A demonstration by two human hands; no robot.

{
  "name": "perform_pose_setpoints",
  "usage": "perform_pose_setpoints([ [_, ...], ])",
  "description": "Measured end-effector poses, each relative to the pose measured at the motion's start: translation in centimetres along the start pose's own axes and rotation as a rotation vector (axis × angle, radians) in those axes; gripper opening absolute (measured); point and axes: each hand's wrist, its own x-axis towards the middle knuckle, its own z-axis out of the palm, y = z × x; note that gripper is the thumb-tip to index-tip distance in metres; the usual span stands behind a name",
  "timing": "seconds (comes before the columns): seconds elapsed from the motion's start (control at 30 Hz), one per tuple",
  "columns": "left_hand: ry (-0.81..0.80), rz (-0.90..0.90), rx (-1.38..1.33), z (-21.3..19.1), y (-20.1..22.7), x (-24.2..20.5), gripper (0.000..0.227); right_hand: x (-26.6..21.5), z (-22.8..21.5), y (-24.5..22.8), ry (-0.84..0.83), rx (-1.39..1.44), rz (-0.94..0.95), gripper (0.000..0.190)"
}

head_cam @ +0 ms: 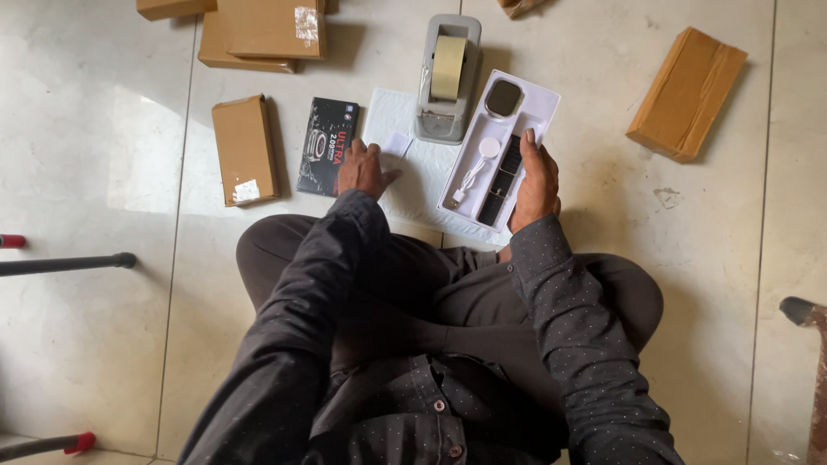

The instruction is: The person sits on the floor and packs smartwatches into cardboard boxes. They open a smartwatch box, place the watch and accessories inside, close the box, and then place it into a larger cardboard shipping box. The process is repeated for multiple units.

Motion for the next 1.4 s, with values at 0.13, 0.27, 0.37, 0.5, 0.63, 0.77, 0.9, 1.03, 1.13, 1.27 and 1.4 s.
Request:
perform_pose_setpoints([
  [0.13, 0.019, 0.046, 0.02, 1.4, 0.5, 1.4, 0.074, 1.0, 0.4, 0.3, 0.036, -0.048, -0.072, 0.061],
  [0.27, 0.075, 0.082, 0.125, 2.2, -0.5, 2.0, 0.039, 1.2, 0.7, 0.2, -0.031, -0.035, -0.032, 0.063],
  [0.37, 0.1, 0.021, 0.044, 3.0, -1.2, 1.5, 0.024, 1.0, 0.8, -0.1, -0.021, -0.051, -0.011, 0.063],
  [0.5, 0.096, -0.221, -0.669, 1.8, -2.2, 2.0, 0.025, 1.2, 1.1, -0.3, -0.021, -0.04, -0.01, 0.062],
  [0.63, -0.155, -0.23, -1.532, -1.0, -1.8, 1.6, 0.024, 1.7, 0.5, 0.2, -0.022, -0.041, -0.049, 0.061],
  [0.77, -0.167, -0.231, -1.539, -3.9, 0.1, -2.5, 0.028, 1.6, -0.1, 1.5, -0.055, 0.017, 0.001, 0.056],
  [0.9, -0.142, -0.118, -1.428, -7.7, 3.3, -5.3, 0.033, 2.0, -0.3, 2.4, -0.126, 0.097, 0.051, 0.052],
  [1.03, -0.161, -0.087, -1.281, -10.1, 5.8, -7.1, 0.026, 1.9, -0.4, 3.2, -0.149, 0.052, 0.078, 0.054],
  [1.13, -0.151, -0.074, -1.294, -10.6, 7.1, -7.3, 0.02, 1.7, -0.2, 3.6, -0.16, 0.024, 0.104, 0.057],
  [1.27, -0.047, 0.003, -1.194, -9.7, 8.8, -7.0, 0.025, 1.3, 0.2, 3.9, -0.177, -0.101, 0.114, 0.066],
  [1.4, 0.105, 0.07, -0.867, -9.2, 10.2, -6.8, 0.032, 1.0, 0.4, 4.0, -0.205, -0.098, 0.145, 0.076],
])
